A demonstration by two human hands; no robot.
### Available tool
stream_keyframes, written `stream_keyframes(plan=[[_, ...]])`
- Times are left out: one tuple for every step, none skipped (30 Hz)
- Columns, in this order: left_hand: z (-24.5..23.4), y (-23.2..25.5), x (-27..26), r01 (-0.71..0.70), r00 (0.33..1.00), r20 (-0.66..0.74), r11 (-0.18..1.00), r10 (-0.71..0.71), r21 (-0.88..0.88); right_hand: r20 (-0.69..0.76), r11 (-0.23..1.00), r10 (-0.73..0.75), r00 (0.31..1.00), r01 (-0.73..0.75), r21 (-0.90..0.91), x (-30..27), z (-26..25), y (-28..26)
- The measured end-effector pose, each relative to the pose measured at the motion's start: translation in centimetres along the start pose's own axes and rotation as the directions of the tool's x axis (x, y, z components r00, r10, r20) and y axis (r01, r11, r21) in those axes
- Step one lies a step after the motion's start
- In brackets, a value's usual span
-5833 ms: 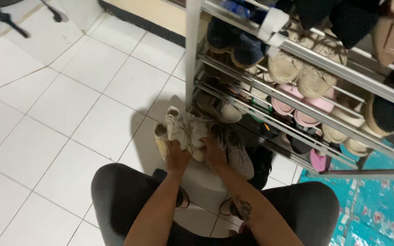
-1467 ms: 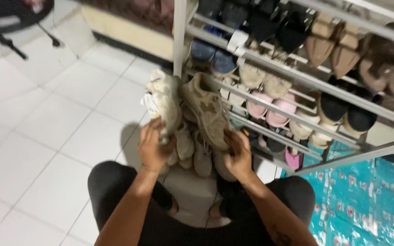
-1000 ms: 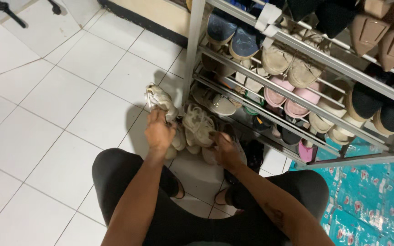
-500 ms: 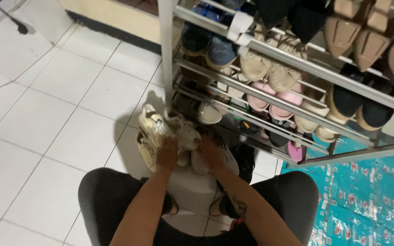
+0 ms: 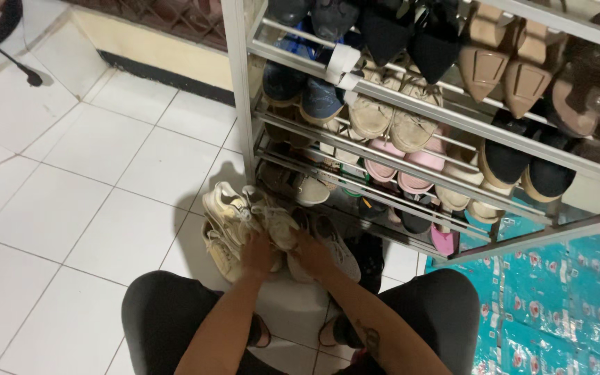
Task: The person sits on the floor and organizes a shoe rack. They pick up various pairs of shoes, including sneakers, sandals, and flats, from the floor and the shelves, inspect them, and place them back onto the rack in an orderly fashion.
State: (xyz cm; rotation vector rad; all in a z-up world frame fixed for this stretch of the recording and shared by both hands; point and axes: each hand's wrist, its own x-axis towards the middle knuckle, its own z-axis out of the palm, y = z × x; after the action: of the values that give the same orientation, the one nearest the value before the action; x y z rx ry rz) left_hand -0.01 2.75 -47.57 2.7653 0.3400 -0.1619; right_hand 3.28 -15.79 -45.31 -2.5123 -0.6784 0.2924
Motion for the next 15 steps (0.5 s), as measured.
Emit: stream_keyframes(plan=[[-0.3, 0.2, 0.2, -0.023, 0.998, -0.066, 0.999, 0.022, -0.023, -0.049, 1.0, -0.007, 0.999, 0.008, 0.029, 0.1, -0.2, -0.2], [-0.8, 0.6, 0.3, -0.047, 0.991, -0.131, 0.998, 0.041, -0.045, -0.1, 0.998, -0.018, 0.995, 0.023, 0.054, 0.3, -0.5, -0.4], [-1.4, 0.9, 0.4, -0.072, 0.979, -0.197, 0.995, 0.058, -0.066, -0.149, 0.995, -0.028, 0.988, 0.042, 0.087, 0.4, -0.8, -0.7], [-2.3, 1.4, 0.5, -0.079, 0.968, -0.25, 0.98, 0.031, -0.185, -0.239, 0.992, -0.042, 0.97, 0.069, 0.107, 0.7, -1.2, -1.1], [-3.8, 2.2, 0.5, -0.092, 0.954, -0.299, 0.949, -0.002, -0.3, -0.325, 0.987, -0.05, 0.944, 0.096, 0.128, 1.2, -1.9, -1.6], [-5.7, 3.3, 0.5, -0.111, 0.938, -0.344, 0.904, -0.041, -0.412, -0.412, 0.98, -0.062, 0.909, 0.133, 0.147, 1.5, -3.0, -2.3], [-7.9, 4.2, 0.4, -0.071, 0.952, -0.292, 0.856, -0.096, -0.513, -0.464, 0.981, -0.03, 0.885, 0.114, 0.155, 2.0, -4.5, -3.2], [-10.3, 5.1, 0.3, -0.028, 0.962, -0.234, 0.796, -0.144, -0.605, -0.51, 0.982, 0.01, 0.86, 0.088, 0.167, 2.2, -6.0, -4.1], [-12.7, 6.0, 0.3, 0.017, 0.968, -0.169, 0.726, -0.184, -0.688, -0.549, 0.981, 0.053, 0.834, 0.06, 0.187, 2.5, -7.7, -5.1], [-14.9, 6.6, 0.3, -0.048, 0.957, -0.234, 0.698, -0.174, -0.714, -0.611, 0.976, 0.02, 0.791, 0.118, 0.185, 2.8, -9.3, -6.0], [-16.9, 7.1, 0.3, -0.114, 0.94, -0.297, 0.669, -0.166, -0.735, -0.67, 0.968, -0.011, 0.742, 0.175, 0.179, 3.2, -11.0, -6.8], [-18.6, 7.6, 0.2, -0.18, 0.92, -0.357, 0.637, -0.16, -0.749, -0.725, 0.958, -0.037, 0.688, 0.23, 0.169, 3.5, -12.4, -7.6], [-20.3, 8.0, 0.5, -0.096, 0.943, -0.248, 0.528, -0.224, -0.844, -0.696, 0.971, 0.019, 0.717, 0.152, 0.184, 3.8, -13.8, -8.2], [-21.7, 8.4, 0.8, -0.006, 0.953, -0.127, 0.404, -0.274, -0.915, -0.664, 0.978, 0.076, 0.744, 0.073, 0.194, 4.0, -15.1, -8.6], [-22.9, 8.7, 1.0, 0.087, 0.953, 0.001, 0.269, -0.304, -0.959, -0.631, 0.98, 0.134, 0.764, -0.006, 0.2, 4.3, -16.1, -9.1]])
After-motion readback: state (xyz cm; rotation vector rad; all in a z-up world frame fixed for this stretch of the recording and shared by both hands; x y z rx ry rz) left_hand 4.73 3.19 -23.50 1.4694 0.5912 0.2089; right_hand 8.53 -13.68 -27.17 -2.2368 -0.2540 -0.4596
